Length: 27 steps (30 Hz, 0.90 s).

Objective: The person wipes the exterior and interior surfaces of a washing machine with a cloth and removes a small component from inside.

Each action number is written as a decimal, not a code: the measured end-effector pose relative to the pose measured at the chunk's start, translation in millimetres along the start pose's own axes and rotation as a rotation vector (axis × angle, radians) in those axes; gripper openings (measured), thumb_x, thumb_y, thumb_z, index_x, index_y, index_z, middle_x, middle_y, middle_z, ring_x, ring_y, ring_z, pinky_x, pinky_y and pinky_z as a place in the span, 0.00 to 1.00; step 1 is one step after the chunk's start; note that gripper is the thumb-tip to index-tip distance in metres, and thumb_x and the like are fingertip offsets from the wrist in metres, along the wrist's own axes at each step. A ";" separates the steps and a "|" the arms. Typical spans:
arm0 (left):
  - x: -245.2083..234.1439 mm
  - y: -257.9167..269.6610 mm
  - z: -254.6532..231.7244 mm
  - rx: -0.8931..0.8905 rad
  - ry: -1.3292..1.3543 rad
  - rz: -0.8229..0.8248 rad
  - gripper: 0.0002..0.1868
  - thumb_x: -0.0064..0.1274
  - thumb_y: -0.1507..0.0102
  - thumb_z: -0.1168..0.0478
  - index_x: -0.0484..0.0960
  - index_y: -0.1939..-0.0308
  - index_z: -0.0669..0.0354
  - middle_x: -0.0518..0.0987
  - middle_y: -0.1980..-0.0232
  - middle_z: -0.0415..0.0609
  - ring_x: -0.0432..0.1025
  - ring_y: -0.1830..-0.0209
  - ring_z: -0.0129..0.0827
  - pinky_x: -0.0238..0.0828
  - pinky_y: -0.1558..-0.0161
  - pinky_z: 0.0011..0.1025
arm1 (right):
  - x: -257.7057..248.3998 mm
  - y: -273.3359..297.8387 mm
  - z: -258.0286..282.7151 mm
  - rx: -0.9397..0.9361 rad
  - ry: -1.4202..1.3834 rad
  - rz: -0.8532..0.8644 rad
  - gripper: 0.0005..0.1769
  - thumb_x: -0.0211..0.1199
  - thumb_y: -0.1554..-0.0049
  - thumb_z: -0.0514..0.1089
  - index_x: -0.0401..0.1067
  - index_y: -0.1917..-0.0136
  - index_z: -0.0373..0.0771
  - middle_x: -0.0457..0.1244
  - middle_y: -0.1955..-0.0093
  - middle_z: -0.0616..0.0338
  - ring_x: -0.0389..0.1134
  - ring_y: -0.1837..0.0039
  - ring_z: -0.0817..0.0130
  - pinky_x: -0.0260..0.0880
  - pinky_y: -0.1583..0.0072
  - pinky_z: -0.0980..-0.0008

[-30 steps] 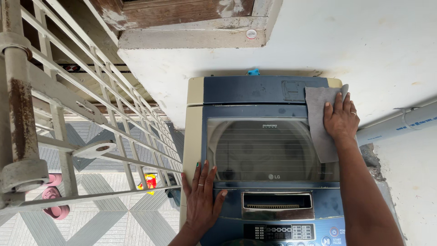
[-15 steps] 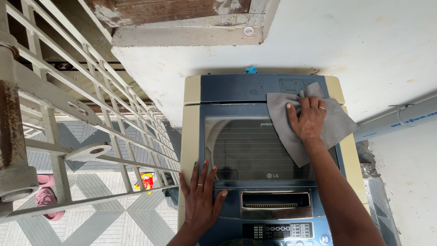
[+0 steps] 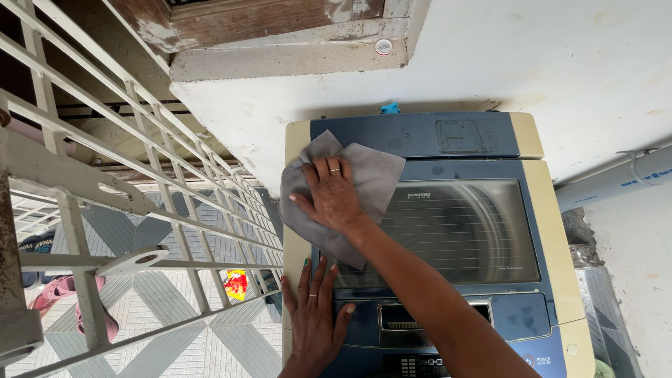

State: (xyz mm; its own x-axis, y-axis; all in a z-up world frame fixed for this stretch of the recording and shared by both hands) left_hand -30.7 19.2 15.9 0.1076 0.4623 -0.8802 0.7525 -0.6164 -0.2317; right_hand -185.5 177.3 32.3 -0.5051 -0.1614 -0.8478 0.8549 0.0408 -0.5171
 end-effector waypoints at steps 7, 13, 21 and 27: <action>1.5 1.7 3.0 -0.009 0.003 -0.004 0.34 0.32 0.29 0.40 0.62 0.26 0.57 0.60 0.22 0.56 0.43 0.17 0.52 0.16 0.25 0.63 | -3.5 13.2 -31.0 0.072 -0.045 -0.028 0.27 0.60 0.37 0.60 0.72 0.38 0.37 0.57 0.40 0.53 0.56 0.36 0.57 0.54 0.32 0.53; -4.1 2.9 1.5 -0.006 0.042 -0.022 0.33 0.30 0.28 0.39 0.65 0.27 0.56 0.63 0.22 0.55 0.45 0.17 0.50 0.17 0.23 0.61 | -42.1 60.5 -108.5 0.214 0.101 -0.126 0.19 0.58 0.34 0.56 0.75 0.42 0.39 0.61 0.43 0.55 0.60 0.38 0.55 0.57 0.32 0.51; -2.0 3.8 1.8 -0.024 0.046 -0.036 0.33 0.29 0.28 0.38 0.65 0.28 0.55 0.64 0.23 0.53 0.45 0.17 0.49 0.17 0.24 0.62 | -111.9 179.8 -258.8 0.542 0.351 -0.029 0.24 0.52 0.30 0.60 0.70 0.30 0.46 0.58 0.30 0.48 0.56 0.27 0.46 0.49 0.27 0.38; 1.2 4.3 1.7 -0.007 0.011 -0.039 0.32 0.31 0.28 0.39 0.64 0.28 0.53 0.63 0.24 0.54 0.45 0.18 0.50 0.17 0.24 0.63 | -121.7 226.4 -270.2 0.699 0.255 0.156 0.35 0.42 0.32 0.65 0.56 0.19 0.48 0.46 0.16 0.44 0.41 0.16 0.42 0.33 0.23 0.31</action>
State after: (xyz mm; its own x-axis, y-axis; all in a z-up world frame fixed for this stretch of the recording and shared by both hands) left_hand -28.4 16.0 13.1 0.0850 0.4933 -0.8657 0.7611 -0.5929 -0.2632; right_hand 37.6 472.7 -13.4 -0.3110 0.0312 -0.9499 0.7517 -0.6036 -0.2659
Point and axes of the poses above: each hand's wrist, its own y-axis away from the middle knuckle, its own x-axis out of the palm, z = x × y, the point moved 5 cm from there along -y, towards the middle knuckle
